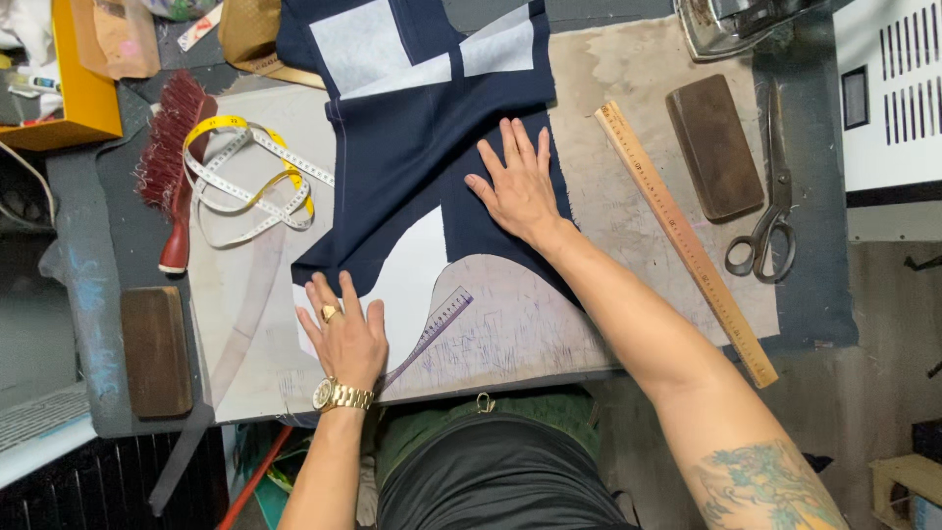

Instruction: The person cuts a dark blue fabric panel using shears, then uses a ruler and a pink chalk block to mark lines on a curved fabric section while holding it down by hand.

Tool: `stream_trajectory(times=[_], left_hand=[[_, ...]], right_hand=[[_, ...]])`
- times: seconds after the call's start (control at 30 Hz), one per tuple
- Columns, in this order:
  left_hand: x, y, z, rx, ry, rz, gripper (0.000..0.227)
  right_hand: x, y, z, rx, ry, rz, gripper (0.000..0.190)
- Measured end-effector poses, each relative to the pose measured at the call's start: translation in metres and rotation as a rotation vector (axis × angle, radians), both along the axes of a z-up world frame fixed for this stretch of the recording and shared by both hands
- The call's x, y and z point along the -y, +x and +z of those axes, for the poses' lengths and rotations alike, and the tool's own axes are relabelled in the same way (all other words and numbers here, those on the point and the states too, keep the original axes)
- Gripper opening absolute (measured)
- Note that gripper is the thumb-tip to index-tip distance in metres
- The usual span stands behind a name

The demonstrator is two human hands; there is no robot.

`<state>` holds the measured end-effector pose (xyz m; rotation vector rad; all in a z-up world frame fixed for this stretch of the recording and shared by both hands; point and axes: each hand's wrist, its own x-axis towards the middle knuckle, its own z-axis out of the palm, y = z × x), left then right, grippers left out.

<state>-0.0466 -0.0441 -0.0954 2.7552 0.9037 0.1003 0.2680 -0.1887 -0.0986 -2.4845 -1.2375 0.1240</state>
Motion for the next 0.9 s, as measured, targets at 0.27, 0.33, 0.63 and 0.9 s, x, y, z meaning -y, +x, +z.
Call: stream_trajectory(times=[0.27,0.33,0.63,0.9], left_hand=[[-0.005,0.025,-0.010,0.177,0.126,-0.212,0.051],[-0.012,0.025,-0.007,0.200,0.123,-0.236,0.050],[0.002,-0.030,0.030,0.342,0.111,-0.406,0.018],[-0.005,-0.176,0.017,-0.211,0.217,-0.218,0.061]], right_hand=[[0.015,0.017,-0.013,0.165,0.201,0.096,0.045],[0.039,-0.004,-0.003,0.177,0.337,0.114,0.036],[0.160,-0.144,0.052,0.099,0.214,-0.002,0.018],[0.182,-0.179,0.069,0.155,0.171,-0.120,0.015]])
